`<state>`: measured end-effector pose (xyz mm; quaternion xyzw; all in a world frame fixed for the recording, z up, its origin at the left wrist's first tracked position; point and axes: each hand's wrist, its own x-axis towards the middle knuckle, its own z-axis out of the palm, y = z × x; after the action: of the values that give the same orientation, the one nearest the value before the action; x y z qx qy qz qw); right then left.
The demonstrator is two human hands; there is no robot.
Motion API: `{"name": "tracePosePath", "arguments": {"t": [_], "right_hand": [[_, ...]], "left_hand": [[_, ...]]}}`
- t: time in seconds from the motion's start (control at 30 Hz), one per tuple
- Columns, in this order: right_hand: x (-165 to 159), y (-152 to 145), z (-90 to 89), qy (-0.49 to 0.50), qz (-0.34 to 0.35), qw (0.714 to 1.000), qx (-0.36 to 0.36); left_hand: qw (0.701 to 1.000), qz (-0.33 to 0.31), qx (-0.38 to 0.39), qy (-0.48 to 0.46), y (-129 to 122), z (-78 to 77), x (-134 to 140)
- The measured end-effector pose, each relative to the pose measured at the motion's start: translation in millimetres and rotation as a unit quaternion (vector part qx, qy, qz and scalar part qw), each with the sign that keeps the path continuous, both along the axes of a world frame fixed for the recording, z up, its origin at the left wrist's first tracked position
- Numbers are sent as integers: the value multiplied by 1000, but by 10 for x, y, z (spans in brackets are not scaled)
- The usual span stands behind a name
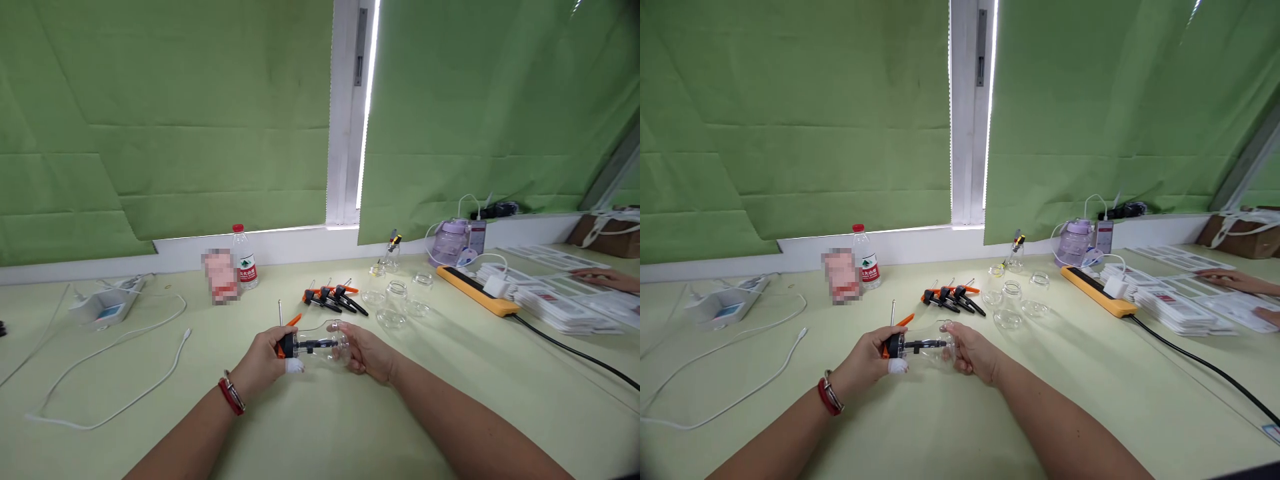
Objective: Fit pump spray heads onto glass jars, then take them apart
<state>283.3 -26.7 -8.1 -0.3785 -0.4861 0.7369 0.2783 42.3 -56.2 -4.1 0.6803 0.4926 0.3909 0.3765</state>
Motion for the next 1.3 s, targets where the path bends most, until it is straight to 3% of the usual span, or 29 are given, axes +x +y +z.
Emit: {"name": "tracePosePath", "arguments": {"t": [0.6,0.83,1.0,1.13,1.3], "right_hand": [[39,65,-71,5,22,1000,-10],[33,49,-40,9,27,999,-27],[-15,24,-68,81,70,993,-44],[-108,-21,-136,168,114,978,-54],[-184,-94,-180,198,137,970,-33]], "left_hand": [[999,-9,15,45,-10,22,-17],[1000,-15,17,21,-6,3,-26],[994,-13,42,-102,-80,89,55],[967,-21,32,-254,-157,111,185],[940,-14,0,-340,-198,72,336]]}}
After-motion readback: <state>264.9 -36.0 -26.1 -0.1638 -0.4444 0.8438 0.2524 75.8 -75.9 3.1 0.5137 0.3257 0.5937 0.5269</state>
